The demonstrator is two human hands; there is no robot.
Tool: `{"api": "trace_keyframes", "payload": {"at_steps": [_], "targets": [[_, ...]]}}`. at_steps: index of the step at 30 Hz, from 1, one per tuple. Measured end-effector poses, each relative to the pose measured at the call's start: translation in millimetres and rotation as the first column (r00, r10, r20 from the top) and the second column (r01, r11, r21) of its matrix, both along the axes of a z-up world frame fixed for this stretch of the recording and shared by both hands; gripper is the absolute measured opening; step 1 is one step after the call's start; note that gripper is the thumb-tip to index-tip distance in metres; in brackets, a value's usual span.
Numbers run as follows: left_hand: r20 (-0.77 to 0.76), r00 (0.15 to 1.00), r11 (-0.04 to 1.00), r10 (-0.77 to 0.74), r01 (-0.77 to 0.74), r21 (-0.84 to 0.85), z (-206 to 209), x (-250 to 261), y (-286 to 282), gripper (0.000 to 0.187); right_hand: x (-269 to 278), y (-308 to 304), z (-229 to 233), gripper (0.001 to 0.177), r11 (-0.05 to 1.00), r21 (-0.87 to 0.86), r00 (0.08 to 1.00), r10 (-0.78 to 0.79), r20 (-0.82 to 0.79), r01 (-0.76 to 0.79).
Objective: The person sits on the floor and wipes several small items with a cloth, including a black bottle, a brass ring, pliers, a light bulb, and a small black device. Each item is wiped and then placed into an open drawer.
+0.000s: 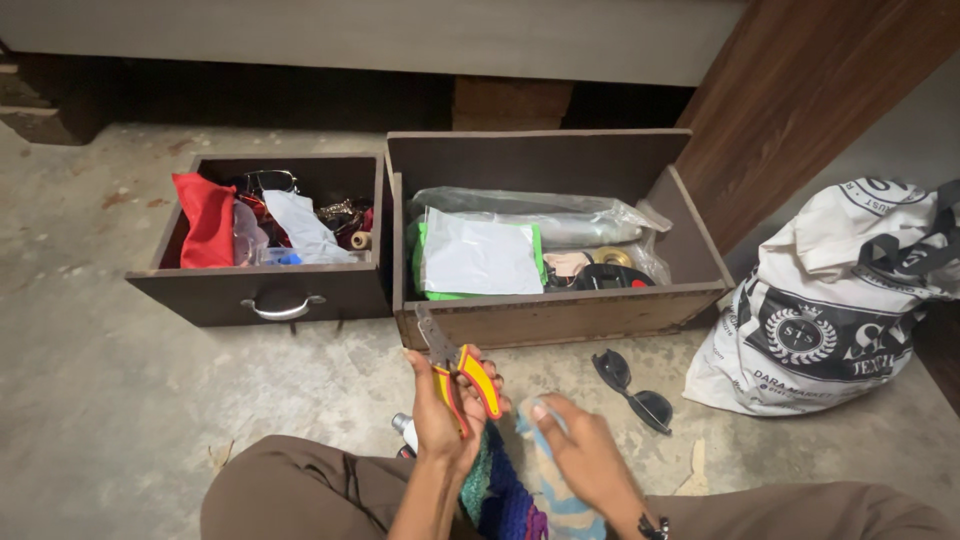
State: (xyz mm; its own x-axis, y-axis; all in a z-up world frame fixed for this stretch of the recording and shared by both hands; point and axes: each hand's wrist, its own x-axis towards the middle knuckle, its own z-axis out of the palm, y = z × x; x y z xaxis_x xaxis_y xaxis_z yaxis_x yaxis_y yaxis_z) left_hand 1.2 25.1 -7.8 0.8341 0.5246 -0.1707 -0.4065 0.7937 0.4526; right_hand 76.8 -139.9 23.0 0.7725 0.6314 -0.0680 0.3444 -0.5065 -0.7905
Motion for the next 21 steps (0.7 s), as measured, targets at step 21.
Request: {"api": "trace_keyframes", "payload": {"at_steps": [21], "targets": [[0.016,0.954,0.952,-0.299,0.297,0.070,20.5,13.6,-20.3,0.074,57.4,-26.4,20.5,0.034,0.913,0.292,0.957,-0.255,-0.140,0.286]]}}
